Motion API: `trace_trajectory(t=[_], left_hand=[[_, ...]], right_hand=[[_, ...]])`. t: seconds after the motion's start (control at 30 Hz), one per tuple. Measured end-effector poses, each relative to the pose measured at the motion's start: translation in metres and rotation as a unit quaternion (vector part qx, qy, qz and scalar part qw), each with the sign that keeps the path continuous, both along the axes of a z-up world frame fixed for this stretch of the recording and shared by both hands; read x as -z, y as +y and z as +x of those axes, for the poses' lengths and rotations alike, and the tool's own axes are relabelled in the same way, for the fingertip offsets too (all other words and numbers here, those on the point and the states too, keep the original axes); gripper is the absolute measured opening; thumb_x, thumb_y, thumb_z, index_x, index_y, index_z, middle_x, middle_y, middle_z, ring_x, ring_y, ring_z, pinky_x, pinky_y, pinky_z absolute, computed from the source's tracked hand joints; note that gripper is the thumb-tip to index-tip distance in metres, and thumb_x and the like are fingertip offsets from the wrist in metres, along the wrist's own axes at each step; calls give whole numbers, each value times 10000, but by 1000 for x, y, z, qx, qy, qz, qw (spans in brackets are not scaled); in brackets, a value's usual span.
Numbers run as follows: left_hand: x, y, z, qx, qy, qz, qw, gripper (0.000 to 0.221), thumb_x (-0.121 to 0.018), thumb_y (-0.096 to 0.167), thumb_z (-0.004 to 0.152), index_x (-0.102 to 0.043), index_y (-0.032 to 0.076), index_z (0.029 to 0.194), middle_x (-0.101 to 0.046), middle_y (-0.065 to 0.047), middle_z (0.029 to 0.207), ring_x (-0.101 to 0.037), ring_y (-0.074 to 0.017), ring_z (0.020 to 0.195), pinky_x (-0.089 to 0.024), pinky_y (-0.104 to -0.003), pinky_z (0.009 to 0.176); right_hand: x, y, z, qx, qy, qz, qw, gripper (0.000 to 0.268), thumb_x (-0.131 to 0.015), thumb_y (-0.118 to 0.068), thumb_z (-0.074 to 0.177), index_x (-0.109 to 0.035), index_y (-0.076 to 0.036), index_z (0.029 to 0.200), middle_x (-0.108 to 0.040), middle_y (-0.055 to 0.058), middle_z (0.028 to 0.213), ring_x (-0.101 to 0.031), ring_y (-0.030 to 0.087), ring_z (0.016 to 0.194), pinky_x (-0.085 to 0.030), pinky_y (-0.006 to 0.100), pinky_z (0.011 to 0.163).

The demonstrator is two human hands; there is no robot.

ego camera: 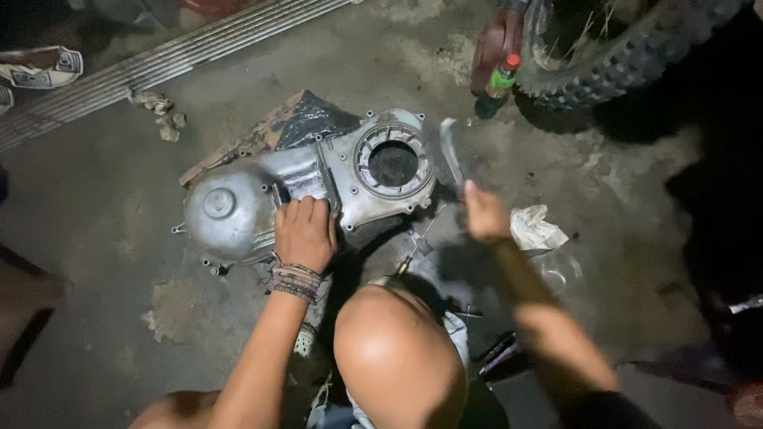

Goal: The person cleans and scrapes an engine cover by hand and using a small metal tool, then turns it over to scrape and pry at the other side.

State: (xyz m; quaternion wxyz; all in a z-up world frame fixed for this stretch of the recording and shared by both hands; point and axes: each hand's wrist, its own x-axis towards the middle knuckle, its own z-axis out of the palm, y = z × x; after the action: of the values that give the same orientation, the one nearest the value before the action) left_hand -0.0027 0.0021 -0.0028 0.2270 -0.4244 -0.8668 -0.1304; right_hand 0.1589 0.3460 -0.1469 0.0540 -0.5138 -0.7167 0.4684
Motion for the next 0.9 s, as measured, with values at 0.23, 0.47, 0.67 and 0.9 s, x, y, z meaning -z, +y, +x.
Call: trace_trajectory(t=[0.23,0.47,0.67,0.9], left_hand=[[-4,2,5,-10,-13,-11,1000,219,-734,278,799,-592,114,829,-543,-73,821,-583,-296,824,-453,-449,783],[-4,2,6,-38,9,8,999,204,-696,295,864,-577,130,847,-544,-68,849,-581,-294,833,-449,-442,782],[-9,3,10,-42,15,-4,999,211,-668,288,881,-546,126,825,-534,-69,844,-579,-289,833,-450,-436,803],[-3,7,11,-47,-14,-17,999,202,-669,286,890,-581,111,842,-555,-80,837,-592,-308,848,-447,-463,809]], right_hand=[[-55,-83,-3,-11,27,-51,998,734,-313,-604,1084,-700,-46,805,-621,159,764,-615,298,779,-441,447,697],[-48,-103,27,-283,-70,450,844,357,-435,-242,1116,-632,-145,835,-629,27,690,-656,185,624,-483,332,549],[-87,-97,-2,-35,68,69,995,612,-500,-537,1056,-735,0,879,-740,194,809,-738,374,883,-547,517,742],[-69,-80,4,-18,78,72,994,601,-500,-523,1060,-738,22,969,-737,258,987,-690,433,1060,-524,560,887]])
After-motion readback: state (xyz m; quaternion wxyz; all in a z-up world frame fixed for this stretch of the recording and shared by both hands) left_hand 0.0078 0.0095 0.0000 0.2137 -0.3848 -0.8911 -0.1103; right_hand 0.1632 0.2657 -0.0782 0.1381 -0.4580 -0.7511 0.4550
